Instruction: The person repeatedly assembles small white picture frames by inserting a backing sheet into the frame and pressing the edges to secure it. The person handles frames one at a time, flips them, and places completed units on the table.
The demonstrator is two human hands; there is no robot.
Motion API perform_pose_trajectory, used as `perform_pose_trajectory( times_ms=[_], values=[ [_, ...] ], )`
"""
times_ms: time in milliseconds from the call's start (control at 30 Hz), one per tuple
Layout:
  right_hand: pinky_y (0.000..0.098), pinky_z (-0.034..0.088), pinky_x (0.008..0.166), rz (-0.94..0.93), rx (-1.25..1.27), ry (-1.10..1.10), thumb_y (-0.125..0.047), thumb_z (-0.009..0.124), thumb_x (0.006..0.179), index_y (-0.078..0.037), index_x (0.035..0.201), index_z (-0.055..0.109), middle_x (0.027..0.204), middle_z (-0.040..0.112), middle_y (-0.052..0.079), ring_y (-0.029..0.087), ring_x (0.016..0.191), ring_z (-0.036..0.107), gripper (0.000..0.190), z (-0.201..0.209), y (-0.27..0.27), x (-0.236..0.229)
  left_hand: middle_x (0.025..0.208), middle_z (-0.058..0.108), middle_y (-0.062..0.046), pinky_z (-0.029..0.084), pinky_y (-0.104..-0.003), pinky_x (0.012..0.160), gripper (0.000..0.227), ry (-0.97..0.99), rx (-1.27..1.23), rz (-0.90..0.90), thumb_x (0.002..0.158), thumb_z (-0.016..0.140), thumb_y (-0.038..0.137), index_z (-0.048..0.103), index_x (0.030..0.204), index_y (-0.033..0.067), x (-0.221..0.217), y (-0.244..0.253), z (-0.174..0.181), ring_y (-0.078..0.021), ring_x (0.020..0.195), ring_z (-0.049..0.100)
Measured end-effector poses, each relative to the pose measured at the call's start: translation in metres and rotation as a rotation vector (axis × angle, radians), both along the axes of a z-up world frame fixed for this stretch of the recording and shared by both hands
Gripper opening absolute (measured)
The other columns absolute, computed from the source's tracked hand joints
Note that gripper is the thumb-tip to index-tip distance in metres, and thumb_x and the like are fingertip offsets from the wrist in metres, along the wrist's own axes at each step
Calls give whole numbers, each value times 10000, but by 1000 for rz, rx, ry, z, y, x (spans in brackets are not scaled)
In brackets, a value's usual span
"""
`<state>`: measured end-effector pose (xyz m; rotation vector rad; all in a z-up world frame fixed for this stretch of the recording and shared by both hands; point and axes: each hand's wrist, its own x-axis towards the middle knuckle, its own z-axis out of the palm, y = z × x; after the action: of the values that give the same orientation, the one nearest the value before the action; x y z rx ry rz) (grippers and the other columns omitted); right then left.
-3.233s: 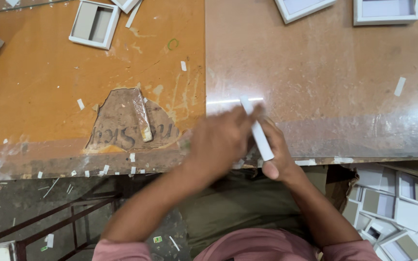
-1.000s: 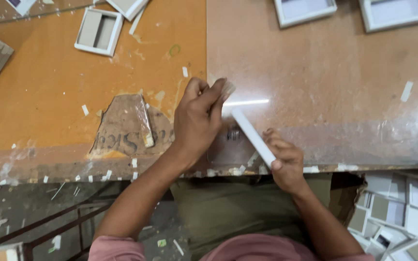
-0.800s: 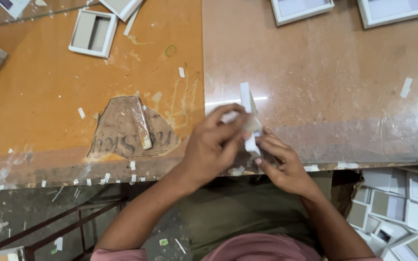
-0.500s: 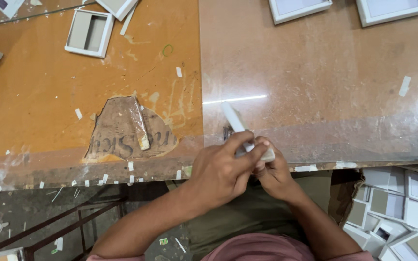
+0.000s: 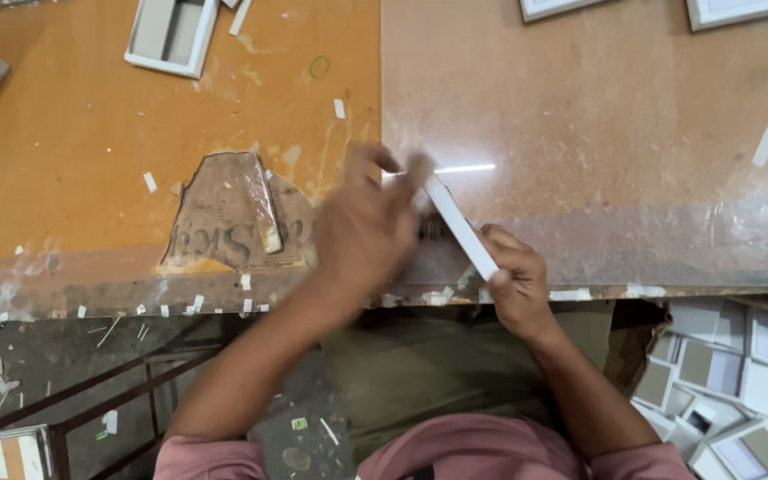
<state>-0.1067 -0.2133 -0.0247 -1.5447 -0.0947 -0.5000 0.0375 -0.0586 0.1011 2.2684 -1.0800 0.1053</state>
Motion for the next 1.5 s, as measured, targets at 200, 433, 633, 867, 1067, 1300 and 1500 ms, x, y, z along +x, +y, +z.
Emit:
perform_pose_trajectory(
  times_ms=[200, 433, 633, 867, 1067, 1300, 1500],
  values=[
    [476, 270, 1272, 137, -187, 85, -112, 678, 938, 66, 1200, 686, 1061, 699, 144, 278, 1092, 632, 317, 15, -11, -9, 1288, 686, -165, 616, -329, 773, 245, 354, -403, -140, 1012, 699, 68, 699, 1250, 10, -1, 22, -45, -277, 929, 760],
    [435, 473, 1054, 157, -22, 417, -120, 611, 994, 25, 1369, 506, 1259, 634, 153, 249, 1173, 600, 415, -5, 15, -20, 1339, 690, -158, 611, -330, 707, 312, 203, -192, -313, 877, 742, 75, 752, 1189, 76, -45, 12, -29, -252, 869, 766],
    [423, 463, 968, -45, -403, 351, -199, 680, 937, -112, 1483, 509, 1092, 592, 89, 248, 1092, 532, 579, -11, 26, -28, 1316, 688, -153, 631, -345, 778, 380, -88, -107, 81, 850, 673, -7, 762, 1207, 84, -4, 22, -8, -305, 1037, 753],
    [685, 283, 1009, -203, -1239, 330, -750, 707, 653, -227, 1446, 566, 968, 526, 146, 332, 977, 432, 961, 36, -26, -3, 941, 733, -75, 503, -333, 642, 235, 363, -244, 151, 943, 709, 40, 778, 1165, 75, 24, 30, -39, -234, 729, 651],
    [615, 263, 1124, -213, -1345, 300, -663, 693, 795, -265, 1373, 672, 993, 534, 104, 315, 1048, 441, 702, 44, -49, 11, 994, 713, -89, 527, -382, 836, 300, 103, -221, -72, 836, 695, -44, 766, 1105, 67, 42, -1, -74, -257, 956, 651],
    [570, 304, 1045, -263, -1376, 344, -584, 745, 801, -261, 1352, 716, 981, 554, 92, 302, 989, 462, 640, 35, -44, 10, 839, 590, -61, 407, -415, 761, 313, 20, -109, -157, 814, 673, -26, 769, 1101, 58, 11, -12, -108, -255, 839, 548],
    [565, 304, 1008, -272, -1362, 359, -558, 757, 782, -253, 1336, 720, 979, 560, 95, 298, 983, 467, 634, 40, -45, 10, 838, 551, -82, 389, -432, 746, 362, 12, -68, -203, 765, 645, -41, 741, 1109, 16, -37, 20, -95, -274, 856, 538]
  ],
)
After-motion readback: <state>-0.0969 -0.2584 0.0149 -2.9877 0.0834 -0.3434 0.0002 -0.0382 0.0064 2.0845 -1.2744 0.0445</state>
